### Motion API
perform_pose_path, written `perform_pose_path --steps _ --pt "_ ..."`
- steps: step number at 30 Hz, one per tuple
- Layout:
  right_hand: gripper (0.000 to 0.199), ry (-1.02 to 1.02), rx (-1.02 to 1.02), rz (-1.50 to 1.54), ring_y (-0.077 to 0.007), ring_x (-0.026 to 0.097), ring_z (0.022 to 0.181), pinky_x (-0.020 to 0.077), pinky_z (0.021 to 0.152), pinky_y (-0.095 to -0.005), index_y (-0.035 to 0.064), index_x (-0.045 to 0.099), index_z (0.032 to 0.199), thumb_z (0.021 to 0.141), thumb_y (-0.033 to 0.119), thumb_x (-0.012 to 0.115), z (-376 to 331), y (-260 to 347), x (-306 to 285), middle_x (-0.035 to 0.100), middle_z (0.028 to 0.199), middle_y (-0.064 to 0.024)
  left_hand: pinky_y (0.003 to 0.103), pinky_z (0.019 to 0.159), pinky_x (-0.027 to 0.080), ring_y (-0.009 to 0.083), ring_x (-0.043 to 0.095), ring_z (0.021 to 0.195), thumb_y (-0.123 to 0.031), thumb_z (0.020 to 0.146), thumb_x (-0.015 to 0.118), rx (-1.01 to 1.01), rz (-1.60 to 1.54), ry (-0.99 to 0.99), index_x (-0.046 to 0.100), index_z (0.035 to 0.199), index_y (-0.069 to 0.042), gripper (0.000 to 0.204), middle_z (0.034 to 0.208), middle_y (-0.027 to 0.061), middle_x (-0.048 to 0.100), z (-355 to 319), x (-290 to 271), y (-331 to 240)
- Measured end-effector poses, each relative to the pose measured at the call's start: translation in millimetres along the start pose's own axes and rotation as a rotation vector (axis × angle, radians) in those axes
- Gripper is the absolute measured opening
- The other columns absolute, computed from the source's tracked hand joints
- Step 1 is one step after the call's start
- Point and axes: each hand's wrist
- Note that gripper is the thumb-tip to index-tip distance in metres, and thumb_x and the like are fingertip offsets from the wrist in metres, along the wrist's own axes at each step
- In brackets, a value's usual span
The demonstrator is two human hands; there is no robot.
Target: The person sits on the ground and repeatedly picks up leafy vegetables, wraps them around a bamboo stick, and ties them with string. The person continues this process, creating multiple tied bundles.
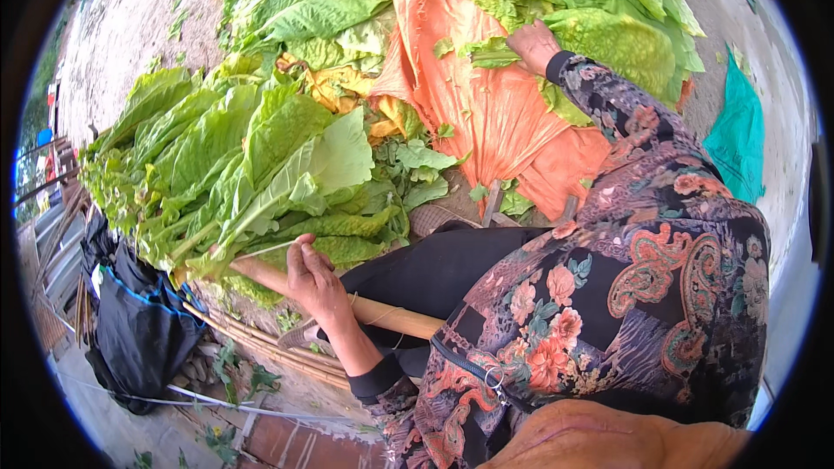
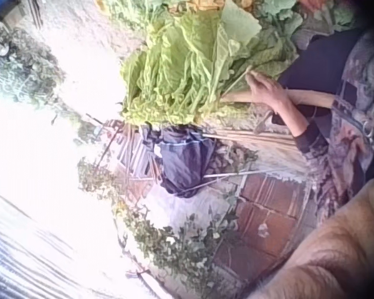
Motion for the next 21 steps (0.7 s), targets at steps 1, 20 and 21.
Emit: perform_pose_path --steps 1,20,21 --pt "0.047 -0.018 -0.052 0.054 -0.0239 0.049 0.102 0.0376 0.081 -0.0421 0.0117 0.057 0.106 0.064 0.022 0.074 1 27 -29 0.052 0.107 -0.0057 0.018 0.050 0.032 0.0034 0.038 0.055 -0.015 0.098 0.044 -0.063 -0.020 0.035 0.059 0.101 0.001 0.022 0.066 -0.0035 0.049 -2 -4 -2" --pt "0.026 0.071 -1.174 1.121 -0.0263 0.059 0.080 0.0466 0.074 -0.0355 0.0027 0.057 0.102 0.086 0.023 0.060 87 455 -127 0.062 0.084 -0.0103 0.042 0.067 0.048 0.0351 0.063 0.075 -0.008 0.082 0.055 -0.135 0.527 0.075 0.064 0.088 -0.008 0.011 0.075 0.0192 0.064 -55 -83 38" --pt "0.025 0.012 -1.258 1.207 -0.0231 0.058 0.079 0.0464 0.076 -0.0335 0.0020 0.057 0.101 0.087 0.024 0.059 83 455 -123 0.062 0.084 -0.0072 0.042 0.069 0.048 0.0347 0.063 0.074 -0.010 0.083 0.054 -0.247 0.621 0.013 0.064 0.089 -0.007 0.012 0.078 0.0198 0.064 -40 -90 67"
Point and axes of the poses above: each hand's wrist, its own z-axis towards the middle knuckle, its own x-axis out of the palm, y = z × x
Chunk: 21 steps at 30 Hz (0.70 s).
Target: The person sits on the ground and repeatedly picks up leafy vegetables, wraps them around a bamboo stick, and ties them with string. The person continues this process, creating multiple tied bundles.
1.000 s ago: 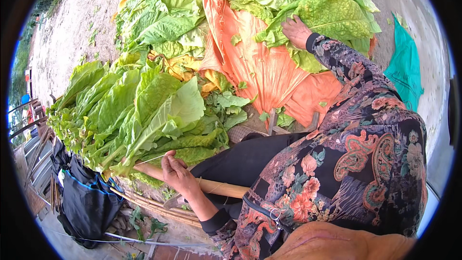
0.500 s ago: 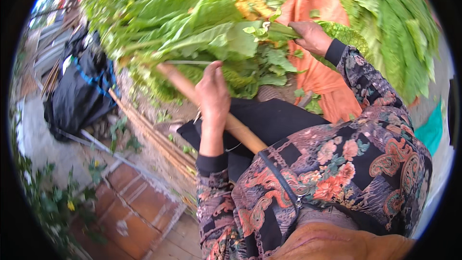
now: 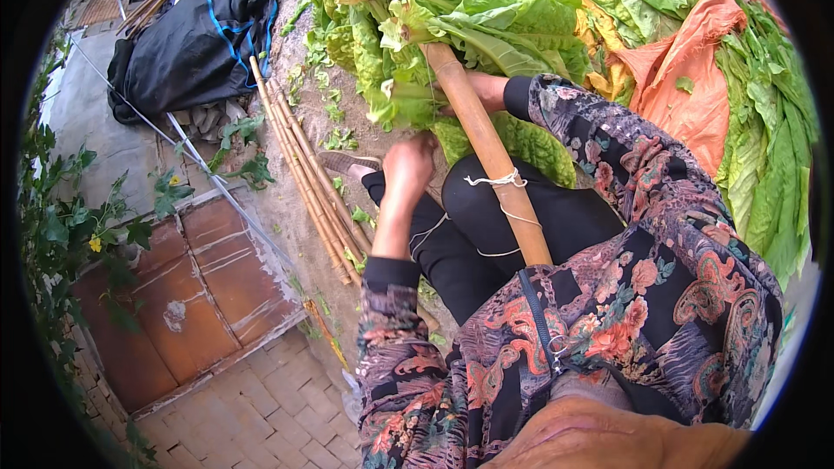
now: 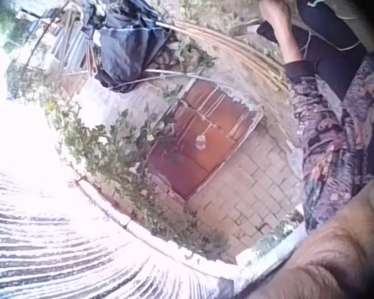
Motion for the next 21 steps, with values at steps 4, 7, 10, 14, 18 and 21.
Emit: perform_pose_path --steps 4,7,10,14,18,21 --pt "0.029 0.200 0.007 0.012 -0.0233 0.057 0.088 0.0451 0.083 -0.0340 0.0035 0.059 0.104 0.088 0.028 0.060 3 -8 -15 0.061 0.095 -0.0095 0.032 0.057 0.044 0.0174 0.056 0.062 -0.019 0.087 0.056 0.175 -0.388 -0.051 0.064 0.096 0.004 0.026 0.074 0.0066 0.065 93 -30 41" --pt "0.038 0.394 0.311 -0.235 -0.0283 0.059 0.102 0.0419 0.092 -0.0358 0.0097 0.060 0.114 0.090 0.037 0.050 11 13 -43 0.061 0.112 -0.0168 0.039 0.053 0.042 0.0276 0.057 0.054 -0.025 0.085 0.060 0.197 0.209 0.006 0.068 0.083 0.002 0.028 0.067 0.0199 0.062 93 -87 -22" --pt "0.035 0.151 0.576 -0.480 -0.0287 0.059 0.099 0.0431 0.089 -0.0364 0.0113 0.060 0.111 0.087 0.032 0.048 5 51 -68 0.062 0.107 -0.0138 0.047 0.056 0.045 0.0393 0.060 0.063 -0.023 0.087 0.053 0.467 0.469 -0.191 0.066 0.085 -0.005 0.022 0.069 0.0217 0.061 50 -60 -103" --pt "0.016 -0.272 0.460 -0.424 -0.0310 0.063 0.073 0.0517 0.064 -0.0409 0.0087 0.062 0.084 0.076 0.021 0.057 4 34 -29 0.065 0.076 -0.0115 0.029 0.050 0.041 0.0161 0.058 0.060 -0.013 0.092 0.052 0.123 -0.601 -0.178 0.066 0.093 0.001 0.020 0.065 0.0049 0.061 28 -40 -132" --pt "0.054 -0.266 -0.114 -0.534 -0.0289 0.050 0.114 0.0363 0.100 -0.0455 0.0122 0.053 0.122 0.071 0.024 0.069 -91 42 -64 0.055 0.120 -0.0109 0.018 0.046 0.027 0.0040 0.039 0.054 -0.007 0.093 0.053 0.352 -0.600 -0.081 0.065 0.099 0.004 0.018 0.068 -0.0033 0.051 -2 51 -161" --pt "0.066 -0.463 0.699 -0.806 -0.0298 0.046 0.121 0.0336 0.103 -0.0446 0.0053 0.050 0.125 0.071 0.034 0.073 -237 45 -175 0.050 0.128 -0.0171 0.021 0.052 0.038 0.0065 0.047 0.057 -0.006 0.093 0.051 0.391 -0.384 0.160 0.064 0.097 0.007 0.019 0.064 0.0004 0.053 -6 48 -164"
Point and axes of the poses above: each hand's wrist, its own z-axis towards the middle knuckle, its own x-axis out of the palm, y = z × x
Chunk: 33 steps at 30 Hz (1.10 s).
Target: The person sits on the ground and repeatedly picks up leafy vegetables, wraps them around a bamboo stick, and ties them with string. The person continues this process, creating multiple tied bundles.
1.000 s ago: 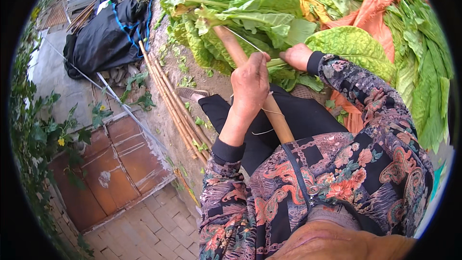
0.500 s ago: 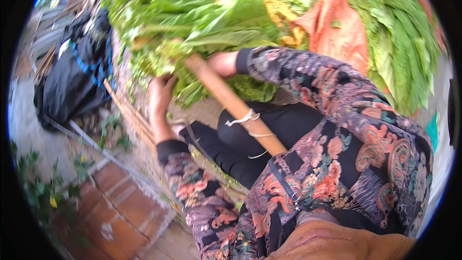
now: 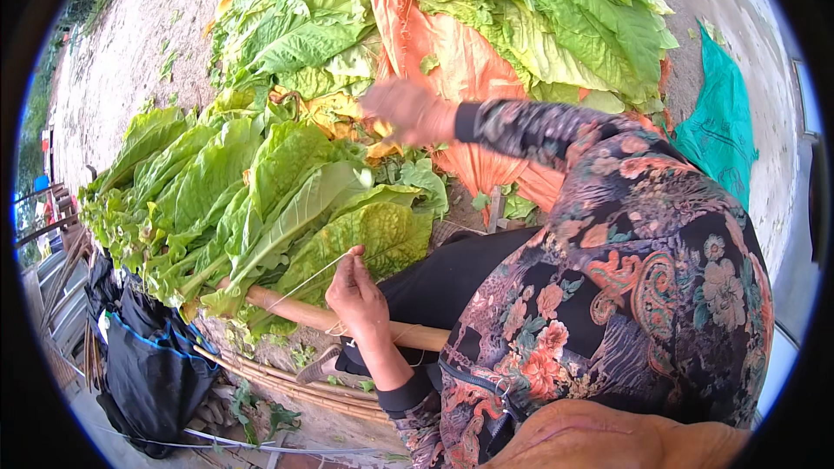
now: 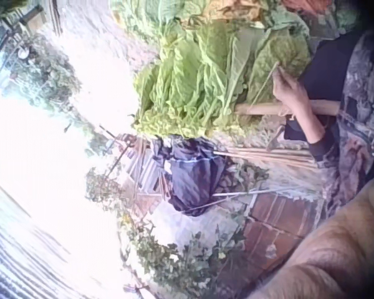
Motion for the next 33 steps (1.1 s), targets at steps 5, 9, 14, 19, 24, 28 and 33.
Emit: perform_pose_path --steps 5,9,14,19,24,28,33 --pt "0.117 0.332 0.903 -0.986 -0.0392 0.009 0.139 0.0127 0.109 -0.0604 0.0084 -0.001 0.147 0.068 0.057 0.070 -122 -174 -161 0.001 0.153 -0.0170 0.020 0.045 0.025 0.0021 0.032 0.050 -0.005 0.092 0.052 -0.076 -0.079 -0.013 0.065 0.095 0.006 0.017 0.057 -0.0041 0.041 1 1 11" --pt "0.117 0.115 1.189 -0.964 -0.0433 0.015 0.137 0.0276 0.103 -0.0625 0.0147 0.004 0.148 0.064 0.047 0.079 -182 -215 -182 0.008 0.153 -0.0139 0.023 0.046 0.031 0.0058 0.037 0.049 -0.006 0.091 0.053 -0.073 0.097 -0.003 0.065 0.093 0.005 0.017 0.054 0.0004 0.044 11 -2 8" --pt "0.076 0.074 1.119 -0.712 -0.0415 0.054 0.109 0.0488 0.087 -0.0474 0.0210 0.021 0.145 0.079 0.004 0.054 -188 -292 -188 0.023 0.149 -0.0143 0.024 0.045 0.032 0.0066 0.038 0.048 -0.007 0.091 0.053 -0.078 0.134 -0.033 0.066 0.093 0.004 0.017 0.053 0.0024 0.044 21 -7 15" --pt "0.036 0.045 0.631 -0.884 -0.0330 0.063 0.085 0.0506 0.069 -0.0439 0.0085 0.051 0.115 0.080 0.003 0.050 -196 -265 -219 0.060 0.096 -0.0153 0.023 0.044 0.030 0.0048 0.036 0.047 -0.007 0.091 0.052 -0.064 0.120 -0.077 0.065 0.093 0.006 0.018 0.053 0.0001 0.043 22 -9 18" --pt "0.023 0.042 0.451 -0.960 -0.0270 0.063 0.070 0.0488 0.058 -0.0397 0.0058 0.055 0.100 0.078 0.007 0.049 -217 -147 -200 0.059 0.081 -0.0121 0.019 0.044 0.021 0.0005 0.029 0.049 -0.007 0.094 0.049 -0.101 -0.036 -0.107 0.064 0.094 0.005 0.019 0.054 -0.0071 0.036 21 -10 20" --pt "0.029 0.229 0.516 -0.795 -0.0260 0.063 0.074 0.0490 0.063 -0.0394 0.0023 0.053 0.106 0.078 0.011 0.052 -251 -43 -137 0.059 0.081 -0.0131 0.018 0.044 0.020 -0.0002 0.029 0.049 -0.008 0.094 0.050 -0.143 -0.149 -0.117 0.064 0.095 0.005 0.019 0.056 -0.0079 0.037 19 -12 22" --pt "0.076 0.886 0.818 -0.143 -0.0373 0.061 0.089 0.0484 0.079 -0.0450 -0.0043 0.054 0.118 0.072 0.054 0.068 -271 -54 -84 0.063 0.099 -0.0241 0.018 0.044 0.018 -0.0010 0.028 0.049 -0.008 0.094 0.051 -0.119 -0.285 -0.142 0.064 0.096 0.004 0.018 0.057 -0.0087 0.037 25 -7 24"
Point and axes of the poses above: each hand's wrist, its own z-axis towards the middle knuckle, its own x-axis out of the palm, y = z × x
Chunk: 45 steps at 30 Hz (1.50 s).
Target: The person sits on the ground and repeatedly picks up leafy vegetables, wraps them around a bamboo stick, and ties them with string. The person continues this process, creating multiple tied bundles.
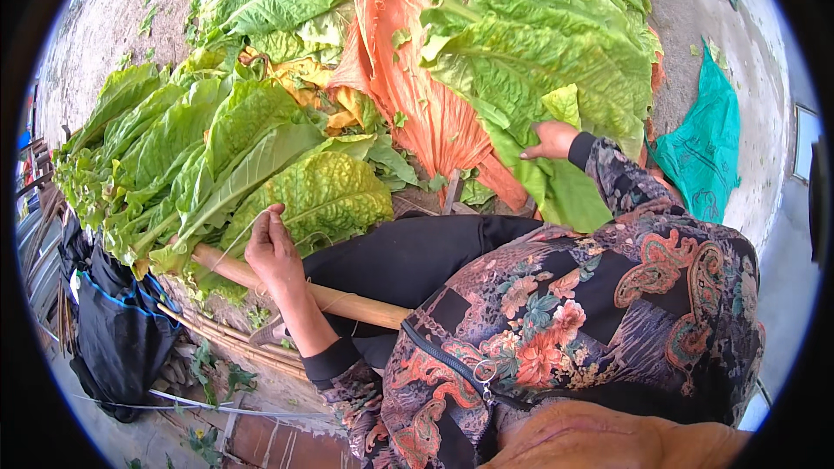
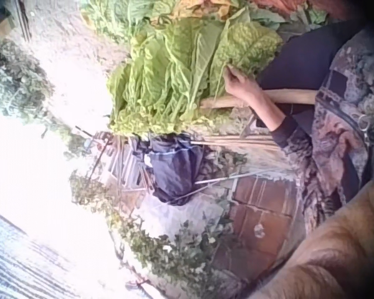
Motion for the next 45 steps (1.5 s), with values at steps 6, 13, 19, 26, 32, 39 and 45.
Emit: perform_pose_path --steps 6,13,19,26,32,39,45 --pt "0.055 -0.918 -0.341 -0.356 -0.0266 0.049 0.104 0.0395 0.086 -0.0400 0.0091 0.053 0.115 0.069 0.031 0.074 49 77 -77 0.052 0.115 -0.0082 0.017 0.045 0.019 -0.0003 0.030 0.050 -0.009 0.094 0.053 -0.017 -0.087 0.004 0.063 0.099 0.005 0.018 0.059 -0.0083 0.040 -2 -10 1" --pt "0.057 -0.920 -0.342 -0.641 -0.0268 0.050 0.098 0.0403 0.083 -0.0393 0.0078 0.052 0.118 0.070 0.030 0.072 110 47 -35 0.053 0.111 -0.0116 0.018 0.046 0.022 0.0012 0.032 0.051 -0.011 0.093 0.055 -0.034 -0.123 -0.013 0.064 0.099 0.005 0.019 0.060 -0.0068 0.042 0 -13 7" --pt "0.083 -0.745 -0.076 -0.445 -0.0276 0.054 0.094 0.0423 0.078 -0.0397 0.0004 0.037 0.133 0.070 0.038 0.074 141 86 -22 0.056 0.102 -0.0129 0.018 0.045 0.022 0.0011 0.031 0.050 -0.012 0.094 0.054 -0.013 -0.138 0.020 0.063 0.099 0.006 0.021 0.060 -0.0071 0.042 3 -8 3" --pt "0.035 -0.446 -0.534 0.339 -0.0362 0.063 0.090 0.0488 0.084 -0.0407 0.0010 0.063 0.107 0.080 0.023 0.065 130 133 -79 0.065 0.099 -0.0200 0.020 0.049 0.032 0.0042 0.041 0.055 -0.014 0.092 0.056 -0.013 -0.045 0.111 0.060 0.112 0.006 0.029 0.065 -0.0040 0.051 1 -13 2" --pt "0.029 -0.444 -1.232 0.440 -0.0205 0.058 0.089 0.0451 0.080 -0.0316 0.0010 0.058 0.106 0.078 0.005 0.063 18 288 -98 0.060 0.096 -0.0100 0.022 0.056 0.038 0.0055 0.045 0.064 -0.035 0.087 0.064 -0.100 0.234 0.172 0.062 0.104 0.007 0.046 0.073 0.0015 0.058 0 -22 -13" --pt "0.042 0.403 -0.882 1.090 -0.0111 0.054 0.101 0.0435 0.087 -0.0253 0.0015 0.050 0.125 0.088 0.017 0.061 -3 299 -68 0.058 0.114 -0.0030 0.018 0.061 0.037 0.0032 0.046 0.069 -0.025 0.087 0.065 -0.023 -0.476 0.245 0.060 0.096 0.003 0.029 0.077 -0.0034 0.055 -21 -28 -16" --pt "0.042 0.477 -0.864 1.103 -0.0111 0.053 0.105 0.0430 0.089 -0.0249 0.0033 0.049 0.127 0.089 0.018 0.059 21 289 -72 0.057 0.117 -0.0030 0.020 0.065 0.041 0.0052 0.051 0.074 -0.017 0.086 0.063 -0.032 -0.537 0.296 0.059 0.103 0.003 0.027 0.085 -0.0003 0.060 -21 -31 -11"
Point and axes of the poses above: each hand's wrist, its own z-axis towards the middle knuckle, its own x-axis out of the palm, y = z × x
